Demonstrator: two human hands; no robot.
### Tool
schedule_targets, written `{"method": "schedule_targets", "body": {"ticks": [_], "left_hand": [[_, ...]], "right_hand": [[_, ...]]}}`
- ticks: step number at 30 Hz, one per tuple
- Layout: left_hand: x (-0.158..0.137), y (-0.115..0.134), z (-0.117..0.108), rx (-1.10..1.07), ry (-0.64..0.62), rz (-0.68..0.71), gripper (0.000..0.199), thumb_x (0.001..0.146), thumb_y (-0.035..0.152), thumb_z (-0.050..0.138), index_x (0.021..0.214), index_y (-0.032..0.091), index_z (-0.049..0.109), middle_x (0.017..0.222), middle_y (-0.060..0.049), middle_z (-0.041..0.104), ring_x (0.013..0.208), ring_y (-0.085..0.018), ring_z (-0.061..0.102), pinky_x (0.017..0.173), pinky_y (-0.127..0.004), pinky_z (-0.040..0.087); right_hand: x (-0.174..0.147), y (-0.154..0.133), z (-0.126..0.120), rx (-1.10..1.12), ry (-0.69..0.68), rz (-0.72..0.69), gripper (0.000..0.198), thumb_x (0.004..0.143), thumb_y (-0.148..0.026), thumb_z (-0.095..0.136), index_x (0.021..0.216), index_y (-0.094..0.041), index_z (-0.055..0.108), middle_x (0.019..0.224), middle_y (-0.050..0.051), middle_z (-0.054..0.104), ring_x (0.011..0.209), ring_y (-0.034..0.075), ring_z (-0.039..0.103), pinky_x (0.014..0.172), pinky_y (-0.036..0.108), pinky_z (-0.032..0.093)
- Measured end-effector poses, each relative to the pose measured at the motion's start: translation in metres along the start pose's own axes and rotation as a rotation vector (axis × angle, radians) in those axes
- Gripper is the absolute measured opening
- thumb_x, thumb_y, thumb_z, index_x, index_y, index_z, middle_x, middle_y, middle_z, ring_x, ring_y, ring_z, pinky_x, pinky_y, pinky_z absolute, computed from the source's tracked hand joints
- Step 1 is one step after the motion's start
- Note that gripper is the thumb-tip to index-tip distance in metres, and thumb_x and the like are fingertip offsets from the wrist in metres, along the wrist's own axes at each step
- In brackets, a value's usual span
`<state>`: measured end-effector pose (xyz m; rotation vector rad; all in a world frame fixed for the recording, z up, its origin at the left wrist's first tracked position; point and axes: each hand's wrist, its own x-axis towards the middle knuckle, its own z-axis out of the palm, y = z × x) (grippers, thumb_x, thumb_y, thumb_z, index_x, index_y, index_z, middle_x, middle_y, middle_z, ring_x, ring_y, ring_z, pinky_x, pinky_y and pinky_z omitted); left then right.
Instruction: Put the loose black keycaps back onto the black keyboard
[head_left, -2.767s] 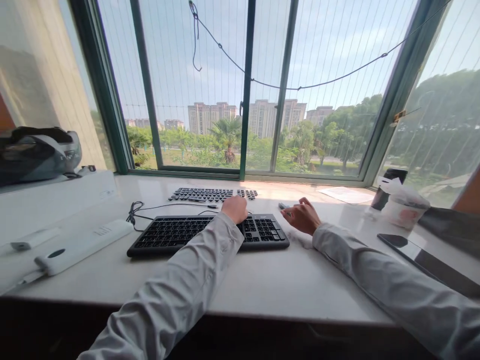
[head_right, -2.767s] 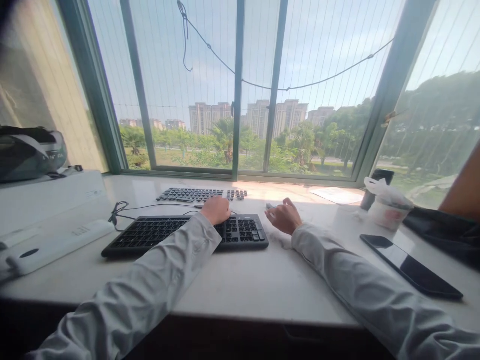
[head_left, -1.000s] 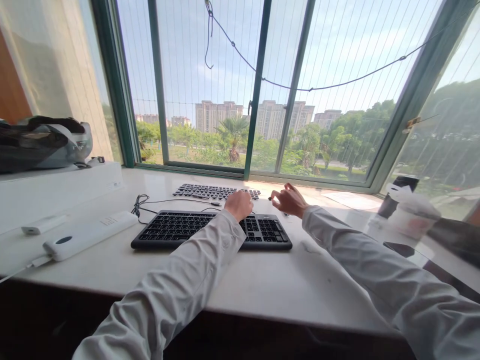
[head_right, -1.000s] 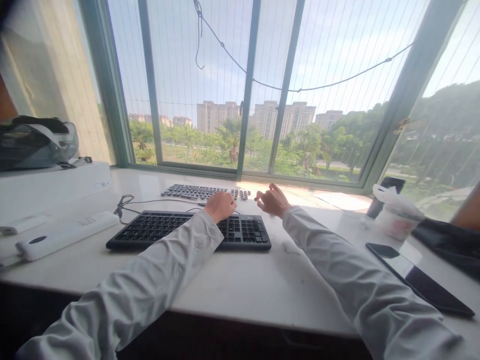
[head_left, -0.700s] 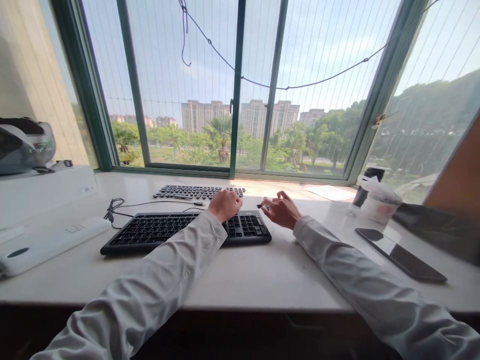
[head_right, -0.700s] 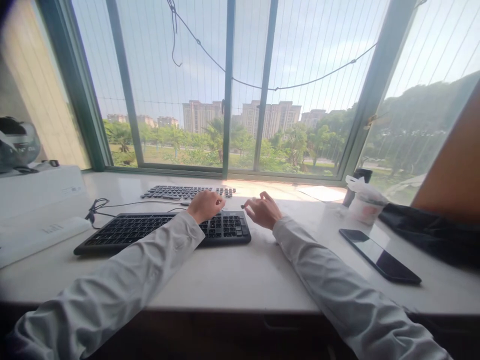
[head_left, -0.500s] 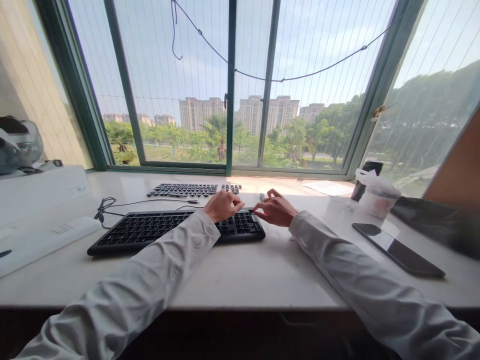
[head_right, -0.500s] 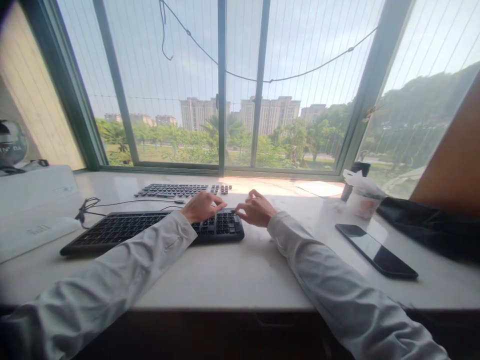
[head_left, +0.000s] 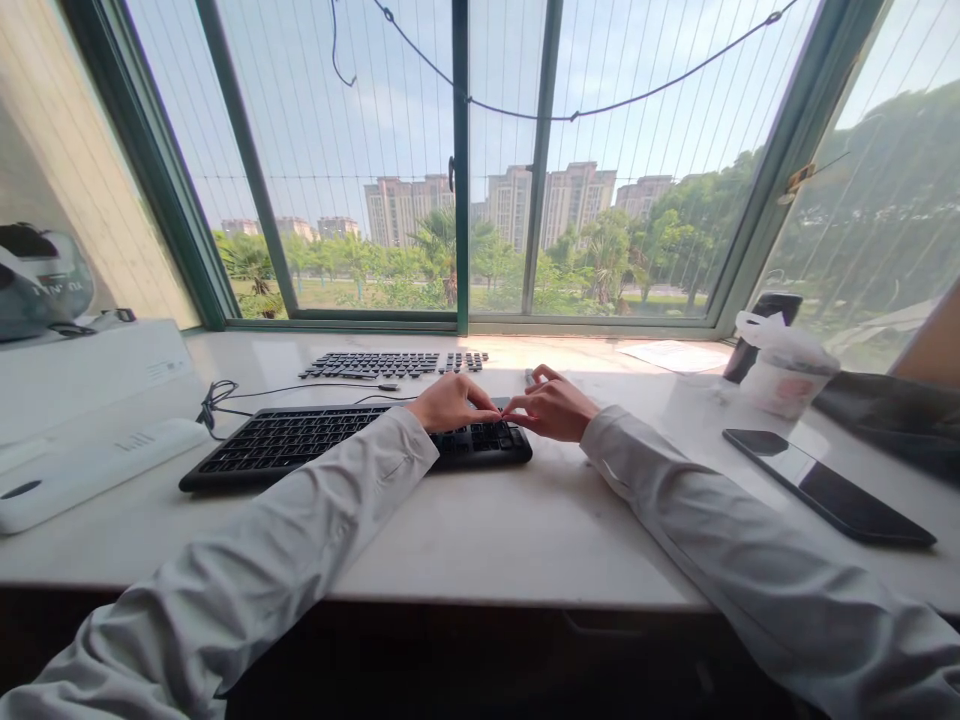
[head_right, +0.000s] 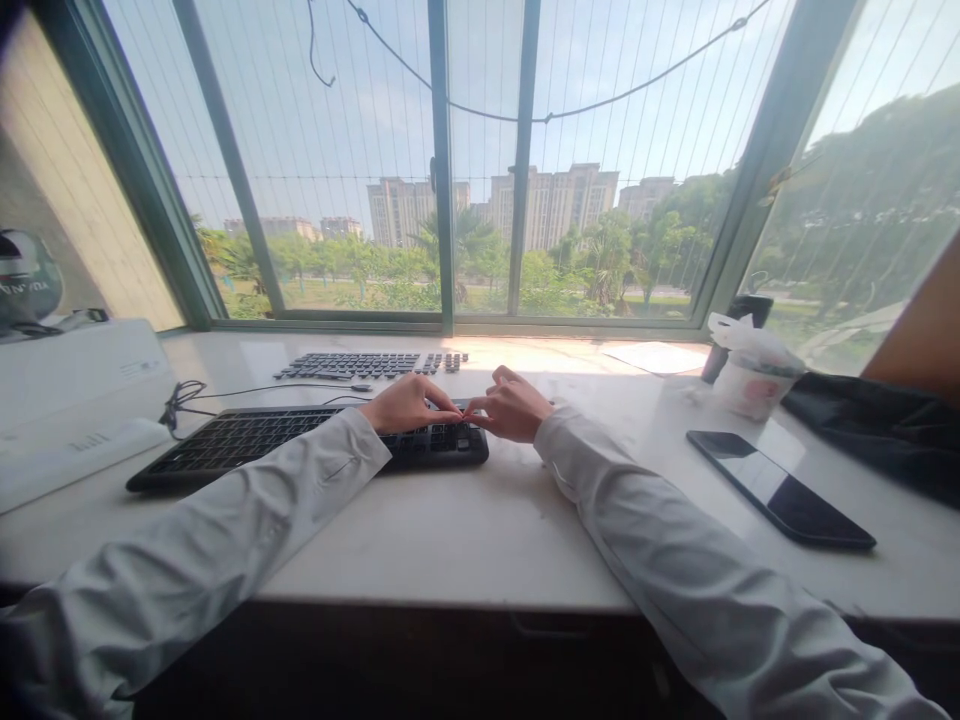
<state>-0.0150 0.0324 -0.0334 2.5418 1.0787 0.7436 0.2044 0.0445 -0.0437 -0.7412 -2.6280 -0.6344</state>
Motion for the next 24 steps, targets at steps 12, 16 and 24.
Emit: {"method": "schedule_targets", "body": {"ticks": [12, 16, 24], "left_hand": [[0.001, -0.01, 0.003, 0.063, 0.008, 0.186, 0.02, 0.076, 0.033, 0.066, 0.085, 0.019, 0.078, 0.07, -0.003, 0.073, 0.054, -0.009, 0.057, 0.057, -0.019, 0.041], [0.0, -0.011, 0.003, 0.108, 0.006, 0.245, 0.019, 0.077, 0.031, 0.066, 0.085, 0.02, 0.078, 0.071, -0.003, 0.073, 0.055, -0.009, 0.059, 0.057, -0.019, 0.04], [0.001, -0.007, 0.003, 0.315, -0.025, 0.339, 0.019, 0.079, 0.033, 0.063, 0.088, 0.025, 0.077, 0.069, -0.003, 0.073, 0.052, -0.009, 0.058, 0.054, -0.02, 0.036]], "right_hand": [[-0.001, 0.0, 0.001, 0.099, 0.031, 0.015, 0.03, 0.089, -0.046, 0.05, 0.09, -0.028, 0.074, 0.057, 0.0, 0.066, 0.056, 0.012, 0.048, 0.084, 0.032, 0.03], [-0.001, 0.0, 0.001, 0.159, 0.016, 0.024, 0.026, 0.088, -0.044, 0.053, 0.09, -0.029, 0.074, 0.055, -0.001, 0.065, 0.054, 0.011, 0.047, 0.084, 0.031, 0.031], [-0.002, 0.001, 0.004, 0.266, -0.006, 0.088, 0.023, 0.084, -0.043, 0.059, 0.084, -0.028, 0.076, 0.056, -0.001, 0.066, 0.052, 0.01, 0.046, 0.079, 0.031, 0.034]]}}
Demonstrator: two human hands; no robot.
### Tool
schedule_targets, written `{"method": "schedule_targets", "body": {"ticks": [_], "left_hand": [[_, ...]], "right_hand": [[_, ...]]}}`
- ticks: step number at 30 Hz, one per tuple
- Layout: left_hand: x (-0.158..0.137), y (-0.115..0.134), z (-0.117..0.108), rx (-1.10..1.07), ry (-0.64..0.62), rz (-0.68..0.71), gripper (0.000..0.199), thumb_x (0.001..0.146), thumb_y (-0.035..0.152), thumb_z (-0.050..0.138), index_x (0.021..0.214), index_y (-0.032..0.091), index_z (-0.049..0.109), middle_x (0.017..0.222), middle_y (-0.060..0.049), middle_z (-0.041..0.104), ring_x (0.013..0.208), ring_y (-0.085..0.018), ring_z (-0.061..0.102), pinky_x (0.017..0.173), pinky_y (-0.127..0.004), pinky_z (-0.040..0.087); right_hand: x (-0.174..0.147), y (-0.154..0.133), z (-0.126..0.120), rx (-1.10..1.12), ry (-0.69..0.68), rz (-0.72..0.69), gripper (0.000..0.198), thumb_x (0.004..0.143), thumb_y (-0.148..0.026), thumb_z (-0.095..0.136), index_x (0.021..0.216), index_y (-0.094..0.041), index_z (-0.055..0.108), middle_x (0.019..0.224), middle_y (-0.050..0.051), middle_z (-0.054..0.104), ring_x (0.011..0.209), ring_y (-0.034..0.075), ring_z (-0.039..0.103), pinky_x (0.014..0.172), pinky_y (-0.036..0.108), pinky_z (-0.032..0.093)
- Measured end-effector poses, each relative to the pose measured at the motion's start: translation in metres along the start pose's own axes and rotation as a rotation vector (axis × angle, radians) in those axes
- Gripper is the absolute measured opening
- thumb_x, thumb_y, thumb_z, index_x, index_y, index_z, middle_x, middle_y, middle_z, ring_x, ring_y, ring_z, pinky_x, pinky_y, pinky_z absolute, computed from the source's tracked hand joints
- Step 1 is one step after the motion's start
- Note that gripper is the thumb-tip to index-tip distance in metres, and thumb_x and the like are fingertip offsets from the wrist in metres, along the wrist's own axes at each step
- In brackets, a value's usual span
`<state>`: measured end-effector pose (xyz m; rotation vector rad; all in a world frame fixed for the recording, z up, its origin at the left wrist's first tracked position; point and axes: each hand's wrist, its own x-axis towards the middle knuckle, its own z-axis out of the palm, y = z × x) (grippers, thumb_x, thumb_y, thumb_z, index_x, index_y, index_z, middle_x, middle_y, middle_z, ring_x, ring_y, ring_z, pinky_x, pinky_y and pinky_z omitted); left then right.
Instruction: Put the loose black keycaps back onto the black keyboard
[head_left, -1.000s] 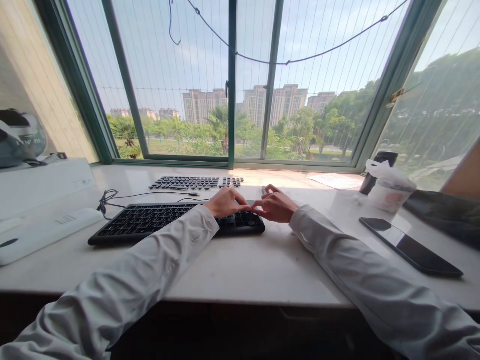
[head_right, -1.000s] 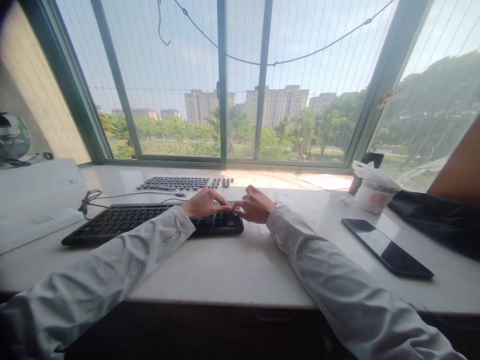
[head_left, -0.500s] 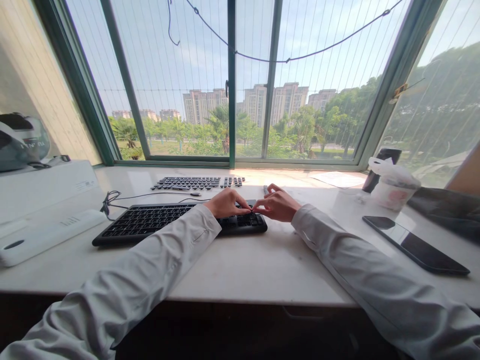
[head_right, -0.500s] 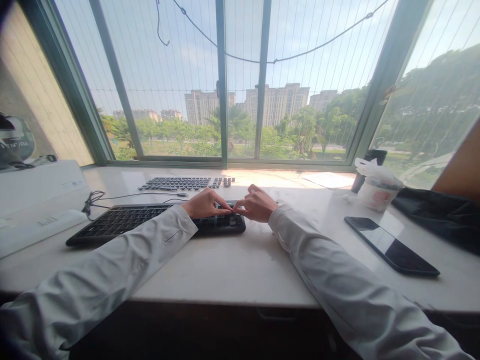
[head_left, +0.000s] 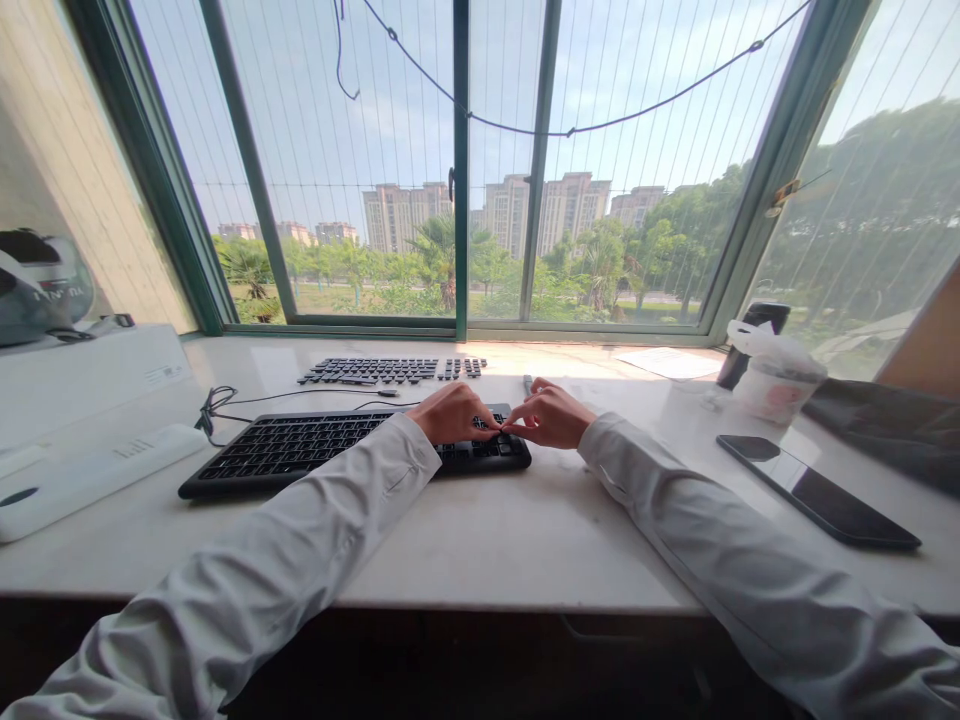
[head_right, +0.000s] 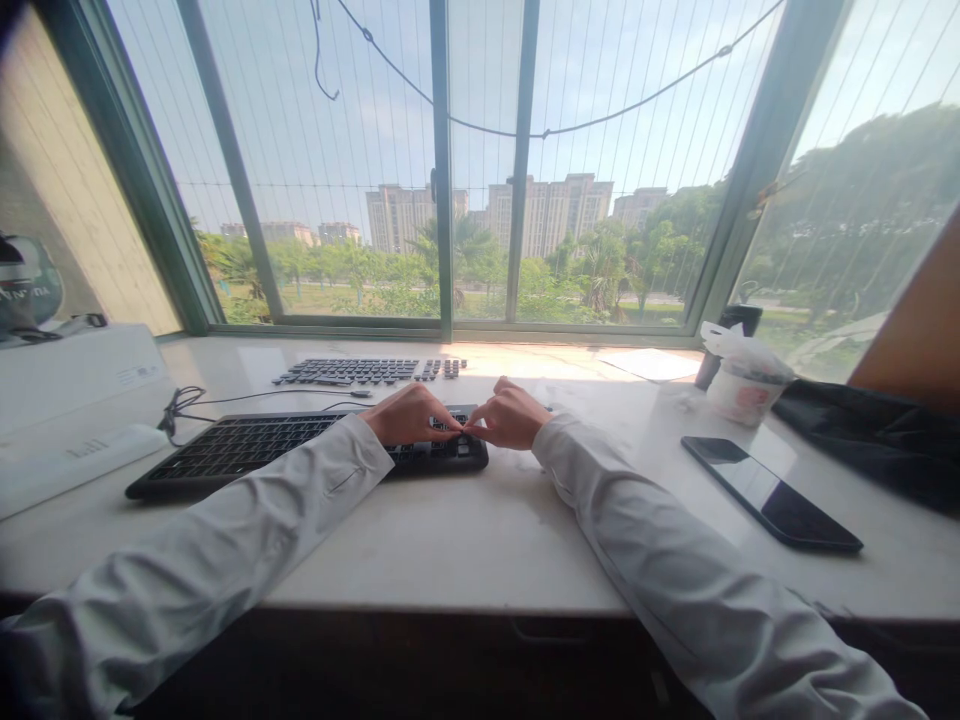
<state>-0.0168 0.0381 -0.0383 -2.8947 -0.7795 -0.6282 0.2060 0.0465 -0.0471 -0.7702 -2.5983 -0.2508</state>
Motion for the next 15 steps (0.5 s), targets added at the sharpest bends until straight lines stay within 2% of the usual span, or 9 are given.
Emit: {"method": "schedule_targets", "body": {"ticks": [4, 7, 11, 15], "left_hand": [[0.0, 0.006, -0.007, 0.106, -0.043, 0.014, 0.021, 0.08, 0.033, 0.06, 0.091, 0.028, 0.076, 0.062, -0.003, 0.071, 0.045, -0.008, 0.051, 0.05, -0.021, 0.03], [-0.001, 0.011, -0.012, 0.134, -0.065, 0.001, 0.022, 0.079, 0.033, 0.059, 0.092, 0.029, 0.076, 0.056, -0.004, 0.068, 0.042, -0.008, 0.047, 0.048, -0.023, 0.027], [-0.001, 0.015, -0.015, 0.136, -0.061, 0.012, 0.022, 0.078, 0.032, 0.059, 0.09, 0.028, 0.077, 0.05, -0.003, 0.064, 0.04, -0.008, 0.044, 0.047, -0.024, 0.025], [-0.001, 0.017, -0.016, 0.144, -0.059, 0.016, 0.022, 0.077, 0.033, 0.058, 0.088, 0.028, 0.077, 0.05, -0.003, 0.064, 0.039, -0.008, 0.042, 0.047, -0.025, 0.024]], "right_hand": [[0.0, 0.001, 0.006, 0.06, 0.028, 0.078, 0.023, 0.082, -0.045, 0.061, 0.081, -0.027, 0.077, 0.056, 0.0, 0.066, 0.054, 0.01, 0.049, 0.074, 0.028, 0.036], [0.0, 0.002, 0.008, 0.146, -0.006, 0.141, 0.028, 0.082, -0.048, 0.06, 0.089, -0.027, 0.076, 0.053, -0.001, 0.065, 0.054, 0.01, 0.055, 0.071, 0.025, 0.038], [0.001, 0.002, 0.006, 0.264, -0.105, 0.148, 0.036, 0.084, -0.051, 0.054, 0.095, -0.023, 0.075, 0.048, -0.002, 0.063, 0.05, 0.009, 0.059, 0.066, 0.021, 0.041], [0.002, 0.002, 0.005, 0.264, -0.101, 0.154, 0.034, 0.084, -0.05, 0.055, 0.093, -0.024, 0.075, 0.047, -0.004, 0.063, 0.051, 0.009, 0.06, 0.067, 0.021, 0.041]]}}
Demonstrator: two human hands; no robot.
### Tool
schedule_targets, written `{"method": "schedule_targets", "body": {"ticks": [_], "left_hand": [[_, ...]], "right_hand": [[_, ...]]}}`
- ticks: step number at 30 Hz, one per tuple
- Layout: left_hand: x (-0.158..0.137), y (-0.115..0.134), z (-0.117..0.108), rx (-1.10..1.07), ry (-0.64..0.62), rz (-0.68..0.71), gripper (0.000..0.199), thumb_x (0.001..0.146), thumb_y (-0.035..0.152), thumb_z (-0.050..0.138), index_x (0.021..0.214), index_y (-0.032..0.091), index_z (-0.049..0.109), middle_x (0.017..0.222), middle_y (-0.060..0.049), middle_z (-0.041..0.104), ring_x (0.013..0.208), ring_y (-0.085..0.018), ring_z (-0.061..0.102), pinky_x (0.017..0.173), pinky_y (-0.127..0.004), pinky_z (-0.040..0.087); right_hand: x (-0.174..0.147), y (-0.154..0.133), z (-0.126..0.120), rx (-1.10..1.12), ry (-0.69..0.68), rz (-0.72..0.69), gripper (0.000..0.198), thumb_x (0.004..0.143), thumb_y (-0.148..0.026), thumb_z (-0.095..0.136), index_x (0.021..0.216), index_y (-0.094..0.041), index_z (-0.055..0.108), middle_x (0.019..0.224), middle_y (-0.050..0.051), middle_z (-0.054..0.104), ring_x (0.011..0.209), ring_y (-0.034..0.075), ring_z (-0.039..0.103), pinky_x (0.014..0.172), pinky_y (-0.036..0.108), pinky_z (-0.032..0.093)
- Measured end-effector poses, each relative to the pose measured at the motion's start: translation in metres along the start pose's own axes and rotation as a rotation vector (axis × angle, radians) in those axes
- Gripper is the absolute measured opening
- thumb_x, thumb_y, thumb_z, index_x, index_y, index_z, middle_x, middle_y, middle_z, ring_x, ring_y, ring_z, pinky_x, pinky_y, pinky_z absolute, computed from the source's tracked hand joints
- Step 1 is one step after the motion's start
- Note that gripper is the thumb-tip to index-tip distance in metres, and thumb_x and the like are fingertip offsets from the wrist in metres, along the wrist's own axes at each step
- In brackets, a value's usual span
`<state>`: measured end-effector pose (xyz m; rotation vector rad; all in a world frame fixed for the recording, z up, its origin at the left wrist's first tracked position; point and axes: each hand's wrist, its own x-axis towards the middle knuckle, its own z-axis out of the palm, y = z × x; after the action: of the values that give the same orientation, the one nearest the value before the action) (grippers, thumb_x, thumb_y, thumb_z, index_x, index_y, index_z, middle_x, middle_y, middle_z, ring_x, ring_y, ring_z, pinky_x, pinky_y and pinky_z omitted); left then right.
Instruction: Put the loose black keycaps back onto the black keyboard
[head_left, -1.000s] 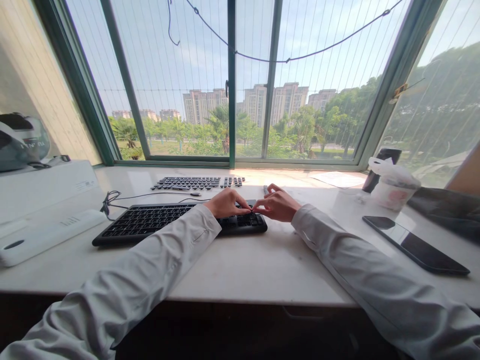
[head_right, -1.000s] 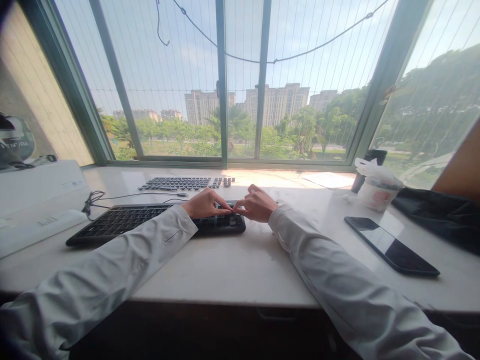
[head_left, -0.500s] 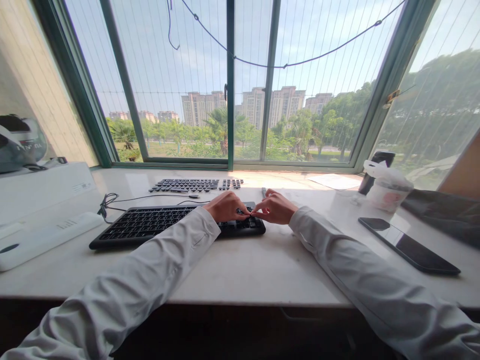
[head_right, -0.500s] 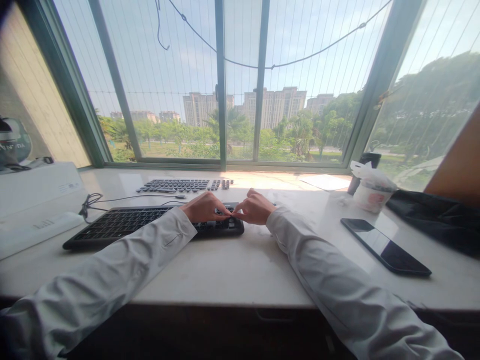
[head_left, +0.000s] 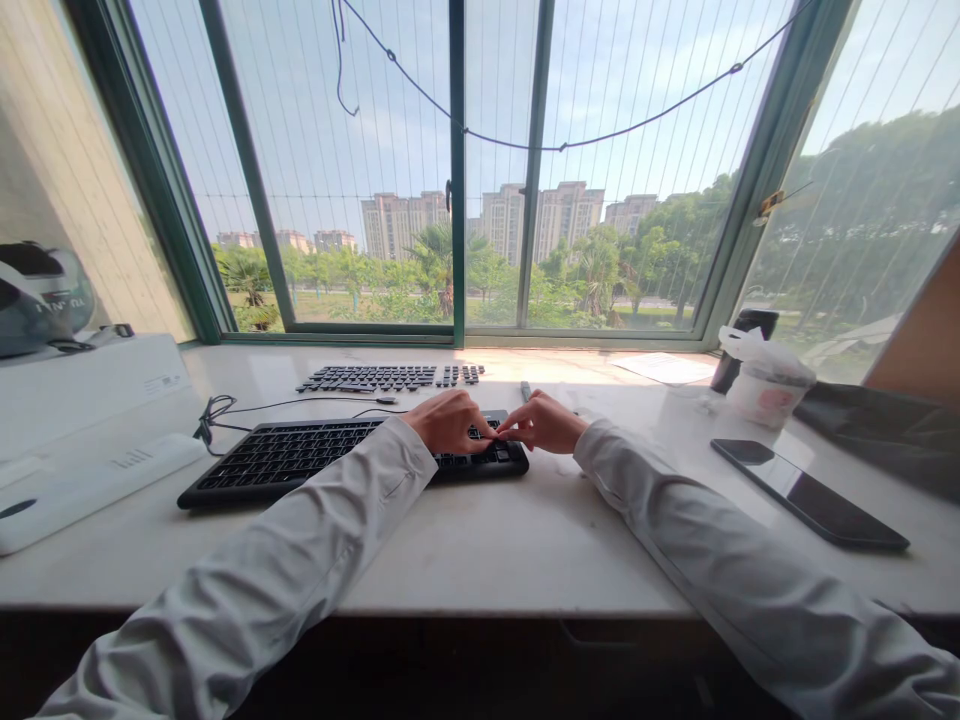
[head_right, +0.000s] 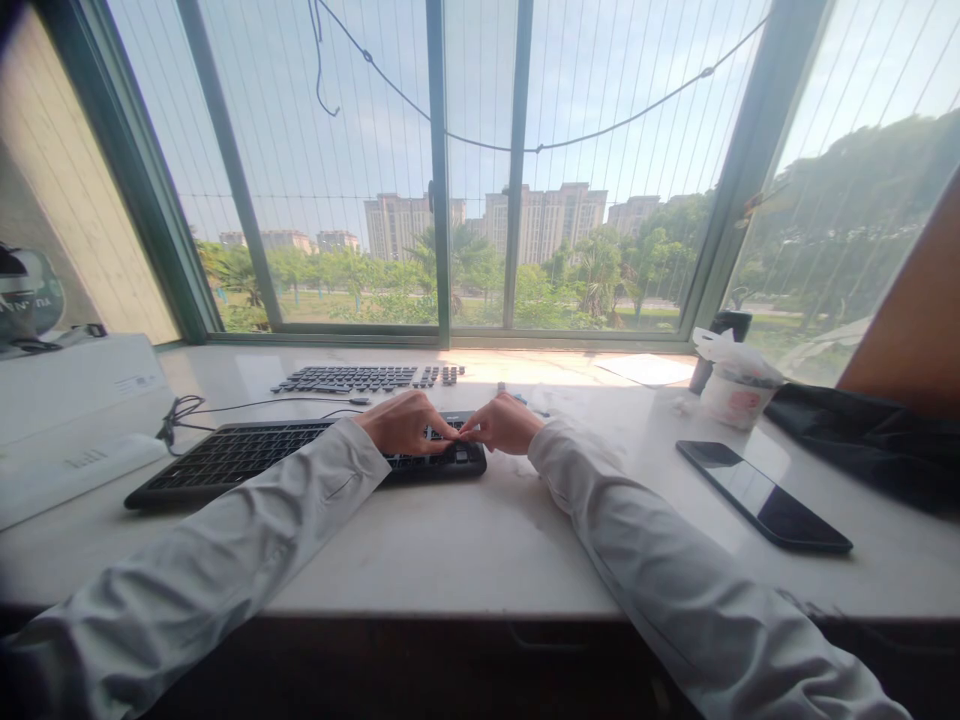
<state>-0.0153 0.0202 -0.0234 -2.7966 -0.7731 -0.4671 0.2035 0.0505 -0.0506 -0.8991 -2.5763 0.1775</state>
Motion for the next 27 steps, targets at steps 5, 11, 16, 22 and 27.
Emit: {"method": "schedule_targets", "body": {"ticks": [5, 11, 16, 22, 27], "left_hand": [[0.0, 0.002, 0.0, 0.025, 0.009, -0.006, 0.023, 0.079, 0.034, 0.056, 0.09, 0.03, 0.076, 0.051, -0.003, 0.065, 0.04, -0.009, 0.042, 0.047, -0.025, 0.024], [-0.001, 0.003, 0.002, 0.047, 0.024, -0.028, 0.024, 0.079, 0.033, 0.057, 0.093, 0.029, 0.076, 0.057, -0.005, 0.068, 0.044, -0.01, 0.048, 0.049, -0.024, 0.028], [-0.001, 0.003, 0.002, 0.023, 0.036, -0.031, 0.024, 0.077, 0.03, 0.058, 0.092, 0.028, 0.076, 0.057, -0.006, 0.069, 0.045, -0.011, 0.051, 0.049, -0.024, 0.03], [-0.002, -0.001, 0.004, -0.071, 0.053, -0.069, 0.023, 0.074, 0.028, 0.061, 0.09, 0.026, 0.077, 0.062, -0.005, 0.071, 0.046, -0.01, 0.052, 0.05, -0.023, 0.033], [-0.001, -0.004, 0.004, -0.137, 0.014, -0.089, 0.024, 0.073, 0.028, 0.061, 0.09, 0.024, 0.077, 0.073, -0.006, 0.073, 0.05, -0.01, 0.055, 0.054, -0.022, 0.036]], "right_hand": [[0.0, -0.002, 0.001, -0.042, 0.025, -0.007, 0.031, 0.084, -0.049, 0.056, 0.089, -0.025, 0.076, 0.045, -0.003, 0.062, 0.055, 0.01, 0.06, 0.072, 0.023, 0.039], [0.0, -0.007, -0.002, -0.102, 0.04, -0.009, 0.026, 0.085, -0.045, 0.058, 0.09, -0.026, 0.076, 0.045, -0.003, 0.062, 0.056, 0.01, 0.056, 0.08, 0.028, 0.033], [0.0, -0.006, -0.002, -0.1, 0.024, -0.027, 0.026, 0.086, -0.044, 0.057, 0.092, -0.027, 0.075, 0.046, -0.004, 0.063, 0.052, 0.009, 0.054, 0.081, 0.028, 0.033], [-0.004, -0.01, -0.005, -0.239, 0.06, -0.143, 0.034, 0.088, -0.042, 0.05, 0.078, -0.024, 0.077, 0.054, 0.002, 0.065, 0.052, 0.01, 0.05, 0.073, 0.027, 0.035], [-0.003, -0.016, -0.008, -0.34, 0.004, -0.161, 0.04, 0.09, -0.041, 0.046, 0.068, -0.022, 0.074, 0.054, 0.002, 0.065, 0.05, 0.01, 0.047, 0.071, 0.028, 0.035]]}}
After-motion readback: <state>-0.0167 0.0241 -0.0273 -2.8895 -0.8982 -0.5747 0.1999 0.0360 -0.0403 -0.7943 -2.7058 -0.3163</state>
